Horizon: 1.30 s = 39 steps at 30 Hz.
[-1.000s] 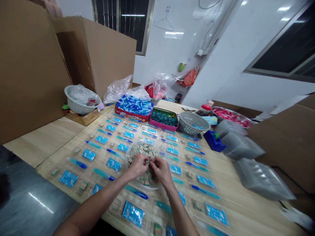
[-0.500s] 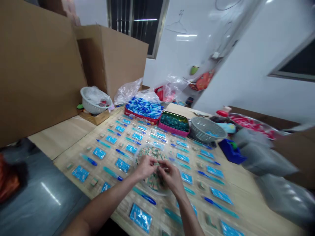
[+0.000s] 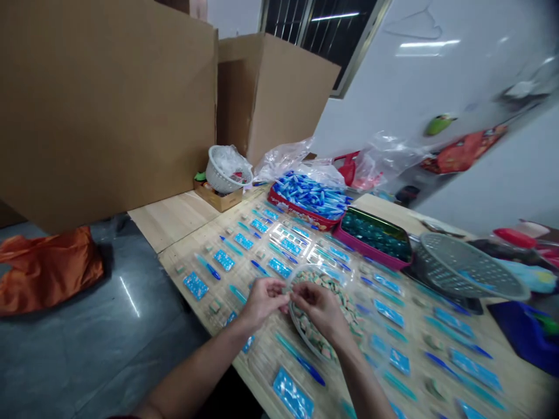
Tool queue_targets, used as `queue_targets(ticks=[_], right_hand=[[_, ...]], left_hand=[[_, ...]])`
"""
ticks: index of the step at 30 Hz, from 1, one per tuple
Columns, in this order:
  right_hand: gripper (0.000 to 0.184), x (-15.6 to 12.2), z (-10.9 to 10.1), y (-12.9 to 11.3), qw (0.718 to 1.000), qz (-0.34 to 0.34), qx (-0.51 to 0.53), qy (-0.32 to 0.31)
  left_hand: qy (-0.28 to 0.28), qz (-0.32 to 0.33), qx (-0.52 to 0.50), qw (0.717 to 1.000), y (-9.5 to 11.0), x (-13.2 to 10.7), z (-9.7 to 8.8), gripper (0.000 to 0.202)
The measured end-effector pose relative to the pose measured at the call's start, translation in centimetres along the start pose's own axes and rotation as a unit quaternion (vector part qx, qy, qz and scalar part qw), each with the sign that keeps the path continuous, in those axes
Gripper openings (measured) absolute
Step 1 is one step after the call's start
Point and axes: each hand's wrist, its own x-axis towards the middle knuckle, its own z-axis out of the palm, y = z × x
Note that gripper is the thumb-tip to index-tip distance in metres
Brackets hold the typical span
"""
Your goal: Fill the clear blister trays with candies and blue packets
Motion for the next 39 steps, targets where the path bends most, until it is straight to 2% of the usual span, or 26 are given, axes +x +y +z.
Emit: queue_targets(ticks=[6, 8, 11, 21, 33, 36, 39], right_hand=[[0.013, 5.9, 6.6, -0.3, 0.998, -0.02, -0.032, -0.058], [0.007, 7.2, 8.5, -0.4, 0.992, -0.026, -0.098, -0.075], [0.004, 8.1, 10.2, -0.7, 0.978, -0.038, -0.191, -0.071], [0.019, 6.6, 12.3, -1.1, 0.941, -0.078, -0.323, -0.064], [0.015, 6.4, 12.8, -1.2, 0.941, -0.041, -0.335, -0.025], [0.015, 5.7, 12.1, -2.1, 0.941, -0.053, -0.333, -0.033], [0.018, 4.1, 9.5, -2.5, 0.952, -0.074, -0.298, -0.002]], left_hand=[[0.184, 0.076, 0.023, 0.98, 1.5, -1.2, -7.9, 0.03], [0.213, 0.083, 0.017, 0.973, 2.1, -1.4, -9.7, 0.031], [0.225, 0.087, 0.011, 0.97, 2.6, -1.5, -11.0, 0.031], [0.201, 0.079, 0.027, 0.976, 2.3, -1.3, -11.5, 0.025], [0.196, 0.063, 0.046, 0.977, 2.4, -1.3, -10.6, 0.035], [0.156, 0.051, 0.083, 0.983, 2.3, -0.7, -9.8, 0.039], [0.123, 0.02, 0.126, 0.984, 2.0, 0.1, -9.2, 0.046]])
